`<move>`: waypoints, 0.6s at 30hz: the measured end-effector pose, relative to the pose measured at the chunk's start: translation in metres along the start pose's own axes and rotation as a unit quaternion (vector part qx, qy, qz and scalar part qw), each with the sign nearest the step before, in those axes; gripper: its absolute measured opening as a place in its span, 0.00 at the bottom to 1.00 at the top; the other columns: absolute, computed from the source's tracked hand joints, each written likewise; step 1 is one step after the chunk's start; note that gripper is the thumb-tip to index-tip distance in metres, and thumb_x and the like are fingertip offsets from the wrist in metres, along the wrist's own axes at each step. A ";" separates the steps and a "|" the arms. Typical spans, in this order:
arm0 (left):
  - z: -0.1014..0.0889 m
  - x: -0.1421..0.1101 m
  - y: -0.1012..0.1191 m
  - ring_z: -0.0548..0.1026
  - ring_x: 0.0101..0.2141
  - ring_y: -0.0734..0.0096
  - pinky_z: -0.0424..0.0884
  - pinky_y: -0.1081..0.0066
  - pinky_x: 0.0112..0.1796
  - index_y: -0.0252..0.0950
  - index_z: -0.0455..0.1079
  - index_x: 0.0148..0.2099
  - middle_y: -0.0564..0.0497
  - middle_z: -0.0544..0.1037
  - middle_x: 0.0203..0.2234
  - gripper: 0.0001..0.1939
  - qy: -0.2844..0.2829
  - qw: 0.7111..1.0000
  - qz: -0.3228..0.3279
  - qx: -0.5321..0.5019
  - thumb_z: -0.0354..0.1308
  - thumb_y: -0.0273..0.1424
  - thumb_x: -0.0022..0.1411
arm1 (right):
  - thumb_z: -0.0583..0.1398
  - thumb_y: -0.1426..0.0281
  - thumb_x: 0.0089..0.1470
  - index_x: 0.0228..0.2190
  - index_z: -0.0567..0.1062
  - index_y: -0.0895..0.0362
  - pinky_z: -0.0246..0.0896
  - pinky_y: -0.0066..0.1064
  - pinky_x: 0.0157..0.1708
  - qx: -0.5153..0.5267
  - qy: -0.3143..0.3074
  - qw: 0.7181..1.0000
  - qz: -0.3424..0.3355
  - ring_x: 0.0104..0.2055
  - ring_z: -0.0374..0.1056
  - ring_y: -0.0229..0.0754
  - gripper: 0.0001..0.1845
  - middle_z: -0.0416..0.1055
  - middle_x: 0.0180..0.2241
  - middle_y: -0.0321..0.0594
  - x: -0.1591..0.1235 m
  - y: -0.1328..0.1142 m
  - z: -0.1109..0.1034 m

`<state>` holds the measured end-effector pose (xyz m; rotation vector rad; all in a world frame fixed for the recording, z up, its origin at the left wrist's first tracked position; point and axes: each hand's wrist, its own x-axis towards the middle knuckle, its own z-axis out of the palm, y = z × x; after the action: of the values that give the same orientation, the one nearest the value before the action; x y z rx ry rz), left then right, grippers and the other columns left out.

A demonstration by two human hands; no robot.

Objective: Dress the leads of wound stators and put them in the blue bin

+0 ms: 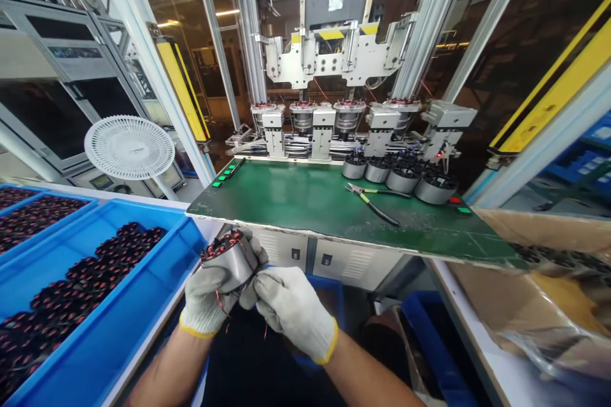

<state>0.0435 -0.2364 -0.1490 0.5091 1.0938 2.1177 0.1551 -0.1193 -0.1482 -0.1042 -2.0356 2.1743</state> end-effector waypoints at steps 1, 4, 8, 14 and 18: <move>-0.002 0.002 0.002 0.77 0.40 0.50 0.72 0.50 0.45 0.36 0.71 0.47 0.46 0.79 0.33 0.26 0.002 1.000 0.014 0.004 0.62 0.35 0.42 | 0.51 0.51 0.60 0.30 0.75 0.60 0.49 0.23 0.15 -0.088 0.036 0.995 -0.021 0.16 0.54 0.32 0.26 0.61 0.17 0.33 -0.002 -0.005 -0.006; -0.010 0.007 0.012 0.76 0.41 0.49 0.71 0.50 0.45 0.39 0.70 0.48 0.46 0.78 0.37 0.28 -0.010 0.993 0.087 0.082 0.64 0.36 0.40 | 0.55 0.51 0.58 0.43 0.75 0.57 0.65 0.31 0.31 -0.348 0.219 0.901 -0.141 0.32 0.69 0.42 0.25 0.73 0.35 0.44 -0.010 -0.029 -0.031; -0.013 0.001 0.023 0.72 0.47 0.46 0.66 0.49 0.52 0.41 0.69 0.48 0.47 0.75 0.44 0.33 -0.047 0.956 0.158 0.243 0.68 0.29 0.35 | 0.63 0.45 0.45 0.56 0.66 0.56 0.64 0.41 0.48 -0.444 0.201 0.845 -0.218 0.48 0.69 0.52 0.43 0.69 0.50 0.49 -0.016 -0.052 -0.038; 0.005 -0.019 0.012 0.60 0.58 0.38 0.61 0.46 0.57 0.45 0.69 0.49 0.48 0.66 0.55 0.39 -0.025 0.888 0.229 0.397 0.67 0.23 0.28 | 0.69 0.57 0.40 0.61 0.57 0.55 0.60 0.43 0.55 -0.323 0.048 0.920 -0.217 0.57 0.62 0.54 0.50 0.63 0.57 0.49 -0.001 -0.025 0.013; 0.008 -0.028 0.003 0.61 0.58 0.37 0.62 0.48 0.57 0.47 0.69 0.51 0.50 0.63 0.58 0.43 0.028 0.905 0.157 0.395 0.66 0.19 0.26 | 0.64 0.64 0.46 0.58 0.59 0.57 0.61 0.41 0.55 -0.325 0.064 0.913 -0.239 0.55 0.63 0.51 0.39 0.65 0.55 0.50 -0.001 -0.012 0.016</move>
<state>0.0663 -0.2534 -0.1427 1.0569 2.0242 1.8702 0.1539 -0.1341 -0.1348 0.1566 -2.3087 1.1299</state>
